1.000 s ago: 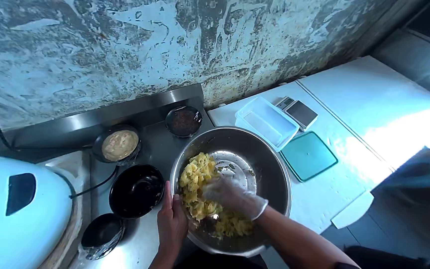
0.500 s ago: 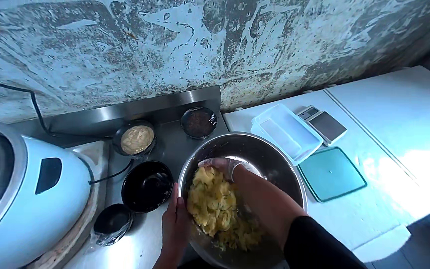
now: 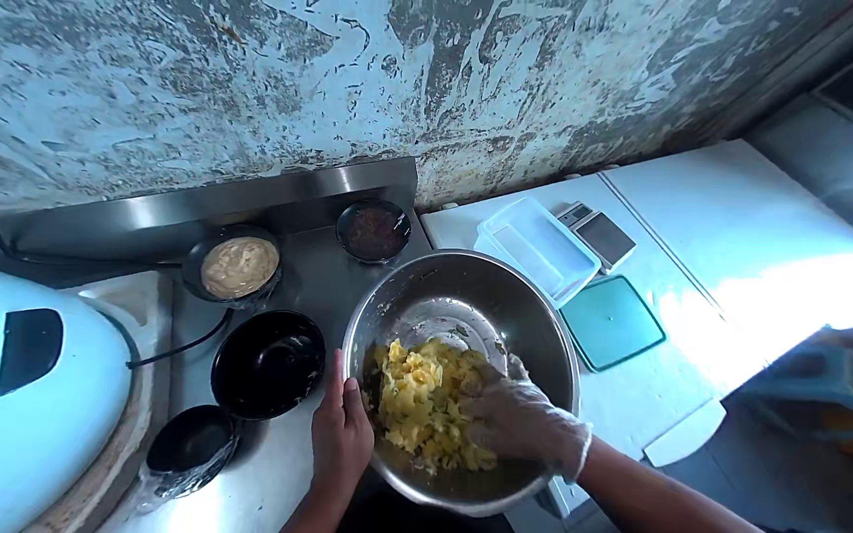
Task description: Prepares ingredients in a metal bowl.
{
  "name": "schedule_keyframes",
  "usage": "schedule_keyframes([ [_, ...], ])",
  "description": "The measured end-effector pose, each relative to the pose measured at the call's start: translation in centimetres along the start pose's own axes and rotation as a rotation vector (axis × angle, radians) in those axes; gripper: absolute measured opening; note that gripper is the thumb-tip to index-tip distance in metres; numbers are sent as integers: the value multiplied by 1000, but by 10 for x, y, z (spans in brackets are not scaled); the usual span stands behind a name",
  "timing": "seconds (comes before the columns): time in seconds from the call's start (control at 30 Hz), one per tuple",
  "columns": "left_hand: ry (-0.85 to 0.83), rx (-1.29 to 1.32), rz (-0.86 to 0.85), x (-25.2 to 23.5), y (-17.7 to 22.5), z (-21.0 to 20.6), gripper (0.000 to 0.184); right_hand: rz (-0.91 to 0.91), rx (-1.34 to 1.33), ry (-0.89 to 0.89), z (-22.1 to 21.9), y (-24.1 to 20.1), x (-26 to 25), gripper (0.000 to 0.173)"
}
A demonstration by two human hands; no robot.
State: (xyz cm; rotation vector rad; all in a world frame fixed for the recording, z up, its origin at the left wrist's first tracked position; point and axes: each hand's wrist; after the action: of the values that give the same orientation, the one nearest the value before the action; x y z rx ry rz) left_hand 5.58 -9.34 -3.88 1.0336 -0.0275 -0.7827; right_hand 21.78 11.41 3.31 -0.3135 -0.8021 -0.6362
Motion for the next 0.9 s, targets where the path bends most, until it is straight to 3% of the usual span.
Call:
schedule_keyframes([
  [0.1, -13, 34, 18, 2, -1, 0, 52, -46, -55, 229, 18, -25, 21, 57],
  [0.17, -25, 27, 32, 2, 0, 0, 52, 206, 17, 408, -8, -46, 16, 55],
  [0.23, -18, 7, 25, 1, 1, 0, 51, 453, 127, 438, -37, -66, -7, 61],
  [0.3, -25, -6, 37, 0, 1, 1, 52, 488, 149, 455, -48, -74, -37, 71],
  [0.4, -47, -54, 47, 0, 2, 2, 51, 233, 113, 485, -29, -72, -82, 64],
  [0.5, -74, -61, 64, -1, 0, 4, 52, -33, 83, 340, 8, -53, -116, 53],
  [0.57, -71, -49, 63, 0, -1, 3, 52, -93, -59, 203, 30, -33, -115, 53],
  [0.63, -66, -49, 58, -1, -2, 2, 51, -27, -427, 66, 44, -6, -104, 48],
  [0.73, -85, -55, 92, -3, 0, 4, 51, 6, -1077, 88, 38, 26, -68, 32],
  [0.83, -86, -52, 104, -3, 5, 4, 52, -373, -1281, 264, 0, 47, -47, 30],
  [0.9, -73, -66, 74, -5, 7, 3, 53, -614, -1317, 185, -20, 44, -33, 42],
])
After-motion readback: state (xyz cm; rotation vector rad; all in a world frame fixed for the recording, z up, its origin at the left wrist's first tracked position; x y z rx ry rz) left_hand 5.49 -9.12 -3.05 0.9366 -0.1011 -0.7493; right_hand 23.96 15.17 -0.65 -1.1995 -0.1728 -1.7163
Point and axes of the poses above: each hand's wrist, its own x-axis away from the middle knuckle, its own z-axis out of the back of the hand, y = z × x, and after that the axes turned 15 degrees about -z, right-handed
